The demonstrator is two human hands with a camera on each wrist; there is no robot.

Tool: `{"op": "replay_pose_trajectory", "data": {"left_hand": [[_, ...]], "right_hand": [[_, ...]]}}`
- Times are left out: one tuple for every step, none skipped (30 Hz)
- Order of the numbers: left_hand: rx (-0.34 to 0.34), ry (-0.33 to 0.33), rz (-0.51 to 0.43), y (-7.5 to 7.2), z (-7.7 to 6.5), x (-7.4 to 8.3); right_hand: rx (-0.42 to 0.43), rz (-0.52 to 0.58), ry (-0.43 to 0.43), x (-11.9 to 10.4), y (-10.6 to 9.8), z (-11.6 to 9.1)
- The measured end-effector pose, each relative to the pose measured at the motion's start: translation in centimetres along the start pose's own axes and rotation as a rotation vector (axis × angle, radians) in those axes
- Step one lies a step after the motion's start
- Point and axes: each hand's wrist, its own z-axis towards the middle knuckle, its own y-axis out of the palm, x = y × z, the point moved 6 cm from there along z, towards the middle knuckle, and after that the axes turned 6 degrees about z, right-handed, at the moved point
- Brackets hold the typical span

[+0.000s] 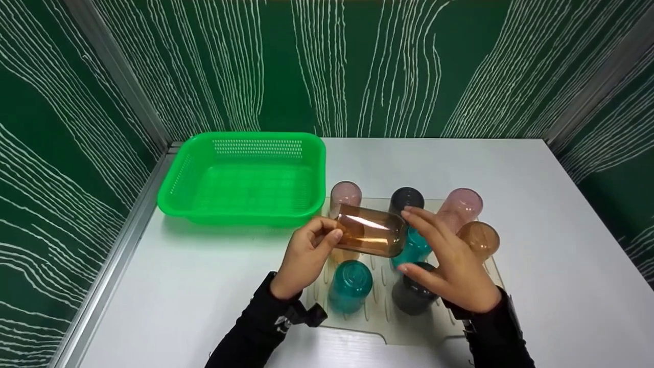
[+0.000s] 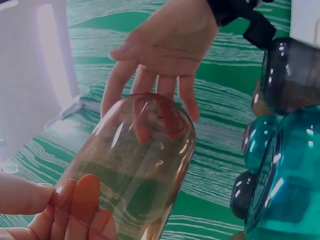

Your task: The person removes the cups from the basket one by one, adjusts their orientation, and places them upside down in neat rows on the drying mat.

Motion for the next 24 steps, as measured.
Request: {"op": "replay_pose_trajectory", "data": {"left_hand": [[-0.008, -0.001, -0.011, 0.2, -0.1, 0.0], [-0.017, -0.002, -0.021, 0.3, -0.1, 0.0], [-0.028, -0.009, -0.036, 0.5, -0.2, -0.1], [-0.048, -0.014, -0.063, 0.8, -0.3, -0.2], [-0.069, -0.025, -0.088, 1.0, -0.4, -0.2], [-0.092, -0.036, -0.119, 1.3, -0.5, -0.3], [-0.115, -0.045, -0.151, 1.6, -0.6, -0.4], [-0.136, -0.054, -0.176, 1.9, -0.7, -0.4], [-0.154, -0.065, -0.204, 2.2, -0.7, -0.5], [-0.172, -0.071, -0.229, 2.4, -0.8, -0.5], [-0.179, -0.078, -0.238, 2.6, -0.8, -0.4], [-0.184, -0.084, -0.240, 2.7, -0.8, -0.5], [-0.187, -0.085, -0.241, 2.9, -0.8, -0.5], [-0.189, -0.088, -0.240, 2.9, -0.8, -0.5], [-0.190, -0.096, -0.236, 3.0, -0.8, -0.6], [-0.193, -0.100, -0.231, 3.0, -0.7, -0.7], [-0.196, -0.105, -0.223, 3.0, -0.7, -0.8], [-0.200, -0.110, -0.221, 3.0, -0.7, -0.9], [-0.205, -0.110, -0.219, 3.0, -0.7, -0.9], [-0.210, -0.113, -0.213, 2.9, -0.7, -0.9], [-0.214, -0.111, -0.202, 2.8, -0.8, -0.9], [-0.220, -0.106, -0.191, 2.7, -0.8, -0.9], [-0.227, -0.096, -0.176, 2.6, -0.8, -0.7], [-0.233, -0.087, -0.161, 2.4, -0.9, -0.6]], "right_hand": [[-0.007, -0.006, 0.007, -0.1, 0.1, 0.0], [-0.013, -0.013, 0.011, -0.2, 0.1, -0.1], [-0.017, -0.021, 0.012, -0.3, 0.2, -0.1], [-0.020, -0.029, 0.009, -0.5, 0.2, -0.1], [-0.020, -0.034, 0.002, -0.6, 0.2, -0.1], [-0.022, -0.038, -0.002, -0.7, 0.2, -0.1], [-0.024, -0.041, -0.006, -0.8, 0.3, -0.2], [-0.025, -0.044, -0.010, -1.0, 0.3, -0.2], [-0.023, -0.050, -0.017, -1.1, 0.3, -0.1], [-0.019, -0.050, -0.024, -1.2, 0.3, -0.1], [-0.017, -0.048, -0.028, -1.3, 0.2, -0.1], [-0.015, -0.049, -0.032, -1.4, 0.2, 0.0], [-0.011, -0.052, -0.038, -1.4, 0.1, 0.0], [-0.008, -0.058, -0.047, -1.5, 0.1, 0.1], [-0.007, -0.061, -0.054, -1.5, 0.0, 0.1], [-0.009, -0.063, -0.057, -1.5, 0.0, 0.1], [-0.015, -0.070, -0.053, -1.5, 0.0, 0.0], [-0.017, -0.080, -0.054, -1.5, 0.0, 0.0], [-0.019, -0.086, -0.052, -1.5, -0.1, 0.0], [-0.020, -0.091, -0.052, -1.5, -0.1, 0.0], [-0.020, -0.090, -0.052, -1.5, -0.1, -0.1], [-0.019, -0.088, -0.050, -1.5, -0.1, -0.1], [-0.016, -0.083, -0.049, -1.5, -0.1, -0.1], [-0.009, -0.074, -0.053, -1.5, -0.2, -0.1]]}}
